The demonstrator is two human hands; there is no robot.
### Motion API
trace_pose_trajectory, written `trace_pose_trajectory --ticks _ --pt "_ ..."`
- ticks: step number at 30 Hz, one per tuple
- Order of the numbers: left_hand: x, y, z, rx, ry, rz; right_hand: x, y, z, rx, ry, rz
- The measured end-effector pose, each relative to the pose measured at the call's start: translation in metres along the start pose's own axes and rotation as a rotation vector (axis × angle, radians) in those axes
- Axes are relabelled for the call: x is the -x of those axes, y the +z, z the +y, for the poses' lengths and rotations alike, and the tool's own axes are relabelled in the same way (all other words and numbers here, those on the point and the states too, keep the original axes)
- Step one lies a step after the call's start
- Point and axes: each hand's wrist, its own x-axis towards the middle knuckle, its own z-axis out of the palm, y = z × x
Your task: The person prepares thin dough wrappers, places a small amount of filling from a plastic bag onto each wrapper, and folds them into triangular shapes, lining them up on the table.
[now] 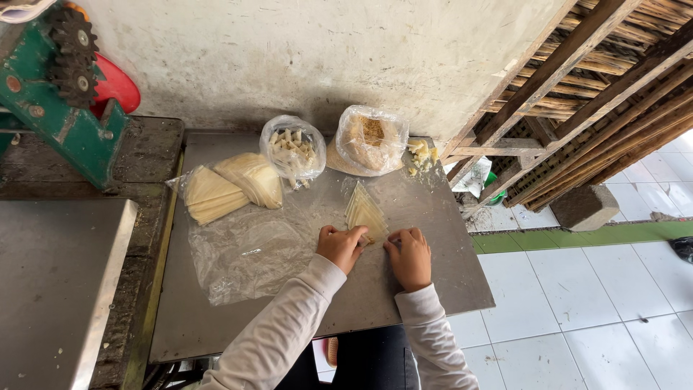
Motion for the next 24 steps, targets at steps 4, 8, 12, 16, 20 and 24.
trace_pose_trajectory --ticks 4,8,12,16,20,24 --pt "-0.001 -0.004 0.001 -0.033 0.027 -0.004 -0.002 0.002 -0.008 -0.115 0.000 -0.021" --pt "-0.001 -0.006 0.001 -0.014 0.067 0.029 -0.002 0.009 -0.015 -0.334 -0.018 -0.070" --pt "-0.001 -0.006 0.003 -0.094 0.057 0.022 -0.001 0.014 -0.026 -0.417 -0.017 -0.070" --pt "0.000 -0.008 0.004 -0.085 0.080 0.043 0.001 0.012 -0.031 -0.404 -0.015 -0.061" --pt "0.000 -0.010 0.006 -0.075 0.071 0.007 0.002 0.012 -0.030 -0.352 -0.017 0.018" --pt "0.001 -0.011 0.007 -0.070 0.061 -0.005 0.005 0.013 -0.026 -0.367 -0.011 0.033"
